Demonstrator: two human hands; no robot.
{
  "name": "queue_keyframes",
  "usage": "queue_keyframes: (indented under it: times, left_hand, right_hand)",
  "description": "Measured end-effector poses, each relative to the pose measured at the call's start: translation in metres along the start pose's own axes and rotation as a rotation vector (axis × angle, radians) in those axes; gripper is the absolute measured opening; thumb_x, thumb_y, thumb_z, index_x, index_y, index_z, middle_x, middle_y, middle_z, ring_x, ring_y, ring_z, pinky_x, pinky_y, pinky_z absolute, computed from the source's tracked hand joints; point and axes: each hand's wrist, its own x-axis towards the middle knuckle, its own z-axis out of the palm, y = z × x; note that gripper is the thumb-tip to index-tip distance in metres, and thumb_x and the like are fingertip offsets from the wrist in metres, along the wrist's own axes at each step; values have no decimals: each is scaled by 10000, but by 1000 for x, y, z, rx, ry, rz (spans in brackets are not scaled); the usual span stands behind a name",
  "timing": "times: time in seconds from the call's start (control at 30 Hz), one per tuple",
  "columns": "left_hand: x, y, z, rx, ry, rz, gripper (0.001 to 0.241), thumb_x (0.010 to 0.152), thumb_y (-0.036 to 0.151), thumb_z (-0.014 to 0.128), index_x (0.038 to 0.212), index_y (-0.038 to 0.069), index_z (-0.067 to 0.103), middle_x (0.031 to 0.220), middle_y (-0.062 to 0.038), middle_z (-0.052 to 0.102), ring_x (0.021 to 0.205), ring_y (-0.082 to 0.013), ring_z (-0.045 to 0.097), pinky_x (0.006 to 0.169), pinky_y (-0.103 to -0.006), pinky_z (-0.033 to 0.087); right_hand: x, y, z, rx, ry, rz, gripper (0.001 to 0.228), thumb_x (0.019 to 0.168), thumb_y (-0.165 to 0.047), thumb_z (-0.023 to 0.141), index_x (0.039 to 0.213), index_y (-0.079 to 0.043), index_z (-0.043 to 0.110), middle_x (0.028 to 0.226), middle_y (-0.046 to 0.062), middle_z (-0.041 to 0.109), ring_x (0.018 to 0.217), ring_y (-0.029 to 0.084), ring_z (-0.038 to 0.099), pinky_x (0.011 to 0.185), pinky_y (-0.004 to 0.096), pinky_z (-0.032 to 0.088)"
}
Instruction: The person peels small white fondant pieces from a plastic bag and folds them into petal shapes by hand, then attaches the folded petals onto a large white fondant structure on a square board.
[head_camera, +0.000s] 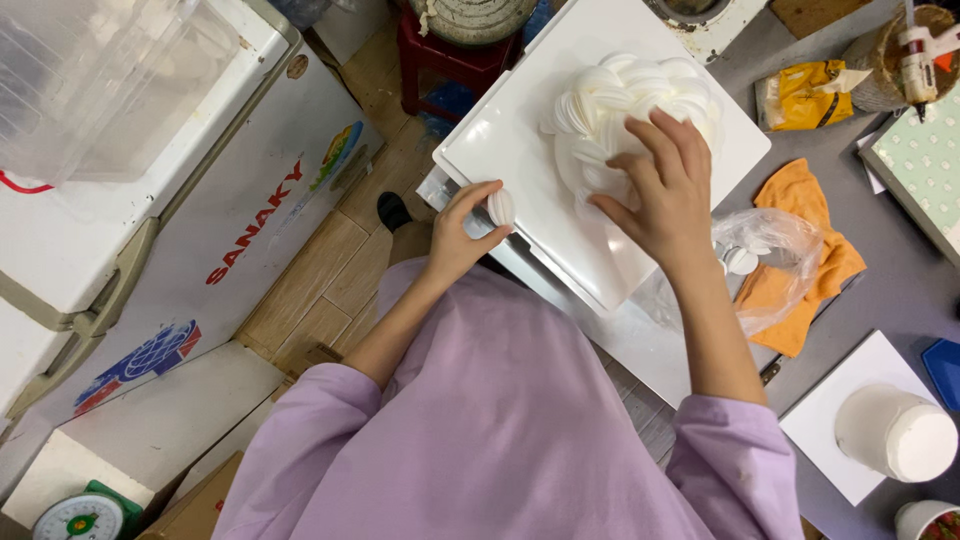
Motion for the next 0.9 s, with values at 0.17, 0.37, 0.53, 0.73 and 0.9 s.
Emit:
queue_keyframes:
  times: [0.17,0.37,0.53,0.73,0.9]
  left_hand:
    - [5,-2,-4,31,17,33,561,835,125,858,1351,64,646,1364,-108,667,1246,-238,649,1076,-362,529]
    - [16,6,3,43,-79,94,559,825,182,884,1332,93,667,1337,-85,695,1235,-259,658,1150,-440,455]
    - [26,2,14,26,-100,131,506,830,195,898,1275,89,683,1291,-81,729,1293,-281,660,1278,-566,247]
    - [27,-7,13,-5,-99,113,496,840,213,879,1278,86,684,1290,-77,727,1307,-259,654,1296,-549,267]
    - [31,-2,12,3,-107,103,495,836,218,883,1270,85,685,1278,-81,727,1289,-263,654,1287,-553,247]
  right_hand:
    - [28,7,-3,-6,-73,-108,529,735,-259,956,1123,-97,634,1459,88,576,1444,347,478,1225,571,355]
    - [38,18,0,124,-87,-74,451,829,-234,930,1141,-73,647,1449,92,598,1417,342,504,1215,542,377]
    - [43,14,2,127,-131,-125,263,904,-180,891,1094,-125,718,1461,49,611,1459,299,502,1284,548,327]
    - [56,2,-1,-32,-208,-257,310,769,-211,896,1018,-134,729,1457,57,626,1430,289,501,1274,575,288]
    - [65,4,1,-51,-230,-264,340,768,-226,892,1045,-126,722,1442,48,637,1406,277,525,1262,552,321]
